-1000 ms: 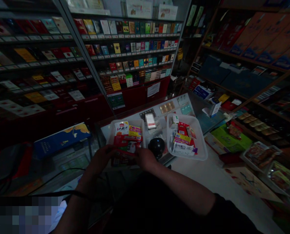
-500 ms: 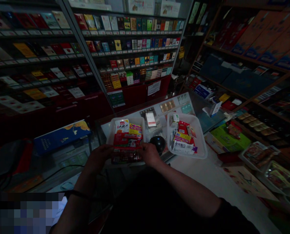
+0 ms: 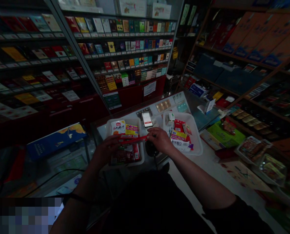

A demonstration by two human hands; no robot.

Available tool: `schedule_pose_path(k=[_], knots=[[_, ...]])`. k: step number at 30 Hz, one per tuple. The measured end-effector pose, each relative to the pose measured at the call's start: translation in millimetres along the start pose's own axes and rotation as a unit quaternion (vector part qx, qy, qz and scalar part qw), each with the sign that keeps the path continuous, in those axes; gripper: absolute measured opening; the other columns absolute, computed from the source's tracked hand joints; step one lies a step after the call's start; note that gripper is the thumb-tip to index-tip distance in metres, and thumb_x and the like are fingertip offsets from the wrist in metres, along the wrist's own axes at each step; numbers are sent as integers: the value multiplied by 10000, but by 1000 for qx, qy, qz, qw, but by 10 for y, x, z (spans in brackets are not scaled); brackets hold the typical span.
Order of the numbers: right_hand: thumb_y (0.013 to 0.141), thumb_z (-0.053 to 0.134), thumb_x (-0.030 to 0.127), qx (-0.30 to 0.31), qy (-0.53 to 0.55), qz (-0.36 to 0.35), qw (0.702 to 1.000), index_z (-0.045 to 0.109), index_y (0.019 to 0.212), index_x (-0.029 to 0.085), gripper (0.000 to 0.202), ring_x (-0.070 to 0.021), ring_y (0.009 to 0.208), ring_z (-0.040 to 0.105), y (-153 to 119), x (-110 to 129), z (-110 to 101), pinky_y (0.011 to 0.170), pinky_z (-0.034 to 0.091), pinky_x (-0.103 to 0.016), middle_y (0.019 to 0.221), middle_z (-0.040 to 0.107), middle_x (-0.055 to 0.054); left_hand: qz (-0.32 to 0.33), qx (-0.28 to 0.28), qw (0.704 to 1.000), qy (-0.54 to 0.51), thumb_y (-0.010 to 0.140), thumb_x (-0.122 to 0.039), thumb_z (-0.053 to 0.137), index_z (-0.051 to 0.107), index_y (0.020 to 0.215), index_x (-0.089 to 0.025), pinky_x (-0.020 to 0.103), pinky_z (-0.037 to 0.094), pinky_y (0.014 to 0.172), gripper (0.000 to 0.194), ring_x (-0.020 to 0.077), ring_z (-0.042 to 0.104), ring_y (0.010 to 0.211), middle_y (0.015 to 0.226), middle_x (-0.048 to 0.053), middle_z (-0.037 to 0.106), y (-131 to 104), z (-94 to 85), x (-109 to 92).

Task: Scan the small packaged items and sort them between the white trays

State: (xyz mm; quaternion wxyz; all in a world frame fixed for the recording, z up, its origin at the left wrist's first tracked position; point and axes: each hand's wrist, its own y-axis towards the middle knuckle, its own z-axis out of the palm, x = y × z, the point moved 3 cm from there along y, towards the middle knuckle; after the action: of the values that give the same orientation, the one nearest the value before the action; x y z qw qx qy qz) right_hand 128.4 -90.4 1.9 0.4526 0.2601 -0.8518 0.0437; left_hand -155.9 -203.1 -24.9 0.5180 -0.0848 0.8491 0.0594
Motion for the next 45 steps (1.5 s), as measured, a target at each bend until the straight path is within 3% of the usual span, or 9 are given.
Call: schedule_pose_path(k=[4,10,16,29,40,45], knots=[[890,740,146,2,-32,-21,999,800,844,231,114,-269,1287,626,99,-195,-257,1157,428,-491,1304,735,-86,62,36,996,57,878,-630,679,813,905,-242,522,447,1216,411,341,567,1405,1535,83,603,195,184,-115],[927,692,162,-8,-76,-37,996,803,886,206,126,-294,1339,602,183,-495,-565,1170,431,-522,1394,692,-125,166,50,976,130,963,-432,580,802,888,-239,512,407,1243,304,314,528,1428,1519,73,593,482,494,-308],[935,681,181,-36,-89,-24,995,813,928,215,137,-293,1364,595,180,-774,-726,1179,442,-506,1431,673,-118,187,49,969,153,938,-367,586,807,941,-227,546,367,1265,261,310,490,1436,1526,71,571,753,778,-313],[934,663,169,-47,-122,24,991,809,909,218,155,-282,1337,618,194,-1227,-798,1179,447,-504,1388,707,-109,202,48,955,213,909,-332,592,828,930,-250,567,301,1294,250,330,383,1526,1518,60,586,1125,1205,-184],[931,665,186,-48,-195,11,979,807,891,220,152,-298,1371,574,181,-1414,-806,1232,368,-551,1390,706,-110,178,56,945,270,898,-300,627,830,947,-275,614,284,1269,210,358,356,1542,1525,28,600,1184,1392,-177],[938,658,178,-46,-207,23,977,804,889,205,156,-304,1361,580,177,-1450,-807,1211,391,-555,1401,700,-122,187,60,947,253,892,-300,627,824,935,-274,633,285,1253,203,360,373,1528,1495,39,619,1192,1420,-180]])
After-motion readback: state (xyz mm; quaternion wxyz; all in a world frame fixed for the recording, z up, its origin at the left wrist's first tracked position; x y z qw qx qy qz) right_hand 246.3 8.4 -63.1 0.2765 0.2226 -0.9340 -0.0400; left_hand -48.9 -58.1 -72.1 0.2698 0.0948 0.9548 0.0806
